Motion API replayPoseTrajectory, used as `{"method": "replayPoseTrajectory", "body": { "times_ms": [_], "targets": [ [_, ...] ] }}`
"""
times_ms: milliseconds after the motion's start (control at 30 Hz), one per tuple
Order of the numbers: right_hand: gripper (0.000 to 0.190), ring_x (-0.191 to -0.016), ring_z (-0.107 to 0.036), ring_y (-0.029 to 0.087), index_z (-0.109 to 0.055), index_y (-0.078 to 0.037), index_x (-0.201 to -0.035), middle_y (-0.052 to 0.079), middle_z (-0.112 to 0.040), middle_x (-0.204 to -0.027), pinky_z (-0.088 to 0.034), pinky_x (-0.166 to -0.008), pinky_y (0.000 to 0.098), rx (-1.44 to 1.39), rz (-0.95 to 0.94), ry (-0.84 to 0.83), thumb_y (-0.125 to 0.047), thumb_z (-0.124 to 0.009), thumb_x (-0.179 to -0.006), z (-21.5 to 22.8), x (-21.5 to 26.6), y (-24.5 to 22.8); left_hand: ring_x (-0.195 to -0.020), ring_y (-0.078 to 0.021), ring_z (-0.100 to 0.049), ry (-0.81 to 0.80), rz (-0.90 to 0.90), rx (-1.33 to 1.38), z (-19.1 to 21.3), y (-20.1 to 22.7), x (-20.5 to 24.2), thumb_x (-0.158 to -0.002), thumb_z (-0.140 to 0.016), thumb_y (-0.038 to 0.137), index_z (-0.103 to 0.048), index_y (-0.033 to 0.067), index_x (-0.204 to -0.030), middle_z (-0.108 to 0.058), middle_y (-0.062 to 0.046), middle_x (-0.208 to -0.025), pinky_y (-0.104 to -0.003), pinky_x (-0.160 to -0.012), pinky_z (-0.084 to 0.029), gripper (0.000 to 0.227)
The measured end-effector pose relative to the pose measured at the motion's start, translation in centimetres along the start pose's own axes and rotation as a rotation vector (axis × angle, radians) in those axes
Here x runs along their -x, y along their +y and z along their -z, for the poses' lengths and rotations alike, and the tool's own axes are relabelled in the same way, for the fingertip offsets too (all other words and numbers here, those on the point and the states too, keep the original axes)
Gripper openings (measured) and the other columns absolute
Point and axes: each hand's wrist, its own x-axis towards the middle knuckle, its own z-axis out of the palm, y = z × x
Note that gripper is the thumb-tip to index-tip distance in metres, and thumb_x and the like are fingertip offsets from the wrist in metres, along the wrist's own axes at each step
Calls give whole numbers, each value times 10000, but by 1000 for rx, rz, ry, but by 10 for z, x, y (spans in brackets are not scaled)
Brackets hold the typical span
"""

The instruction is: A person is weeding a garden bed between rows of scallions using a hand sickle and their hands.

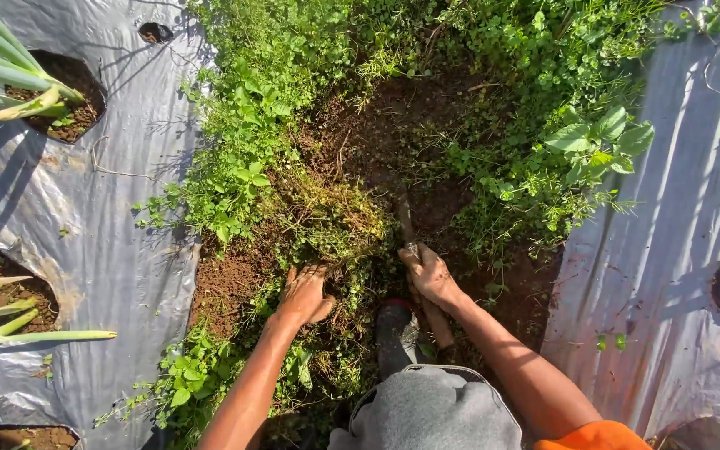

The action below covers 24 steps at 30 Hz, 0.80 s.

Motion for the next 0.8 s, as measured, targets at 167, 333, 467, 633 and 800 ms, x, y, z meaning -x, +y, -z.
{"method": "replayPoseTrajectory", "body": {
  "times_ms": [167,333,467,633,800],
  "targets": [
    [336,-447,-628,271,-465,-62,-1072,159,-569,-670,-541,-386,358,-411,132,510,-395,-453,-1115,51,-33,-53,-546,-164,-547,74,-98,-340,2,19,22,-1011,-584,255,-683,16,-1086,-650,-88,-726,-533,-1071,-414,270],
    [388,-438,-653,294,-512,0,-1175,150,-610,-616,-569,-394,427,-194,81,301,-372,-462,-1078,20,-14,-49,-1020,-254,-618,81,-78,-256,21,41,39,-988,-545,227,-549,-39,-1342,-618,-236,-1338,-569,-995,-324,443],
    [453,-439,-670,257,-565,-24,-1283,144,-650,-614,-600,-421,378,12,-39,51,-410,-523,-1049,-8,52,-34,-811,-241,-719,128,-122,-380,-12,0,7,-962,-571,243,-607,-4,-1306,-681,-83,-702,-684,-1210,-112,424],
    [470,-594,-677,314,-624,15,-1143,184,-637,-655,-558,-551,446,-145,19,266,-428,-478,-1080,7,36,-63,-658,-183,-631,246,-85,-74,-14,5,27,-952,-563,85,-440,-76,-1454,-595,-259,-1116,-324,-599,-518,541],
    [384,-517,-609,239,-497,10,-1128,152,-564,-711,-544,-411,356,-521,20,470,-370,-457,-1094,8,4,-76,-1319,-482,-507,626,-60,123,24,82,66,-854,-636,17,-316,34,-1562,-308,-295,-1590,-456,-729,-670,777]
  ]
}}
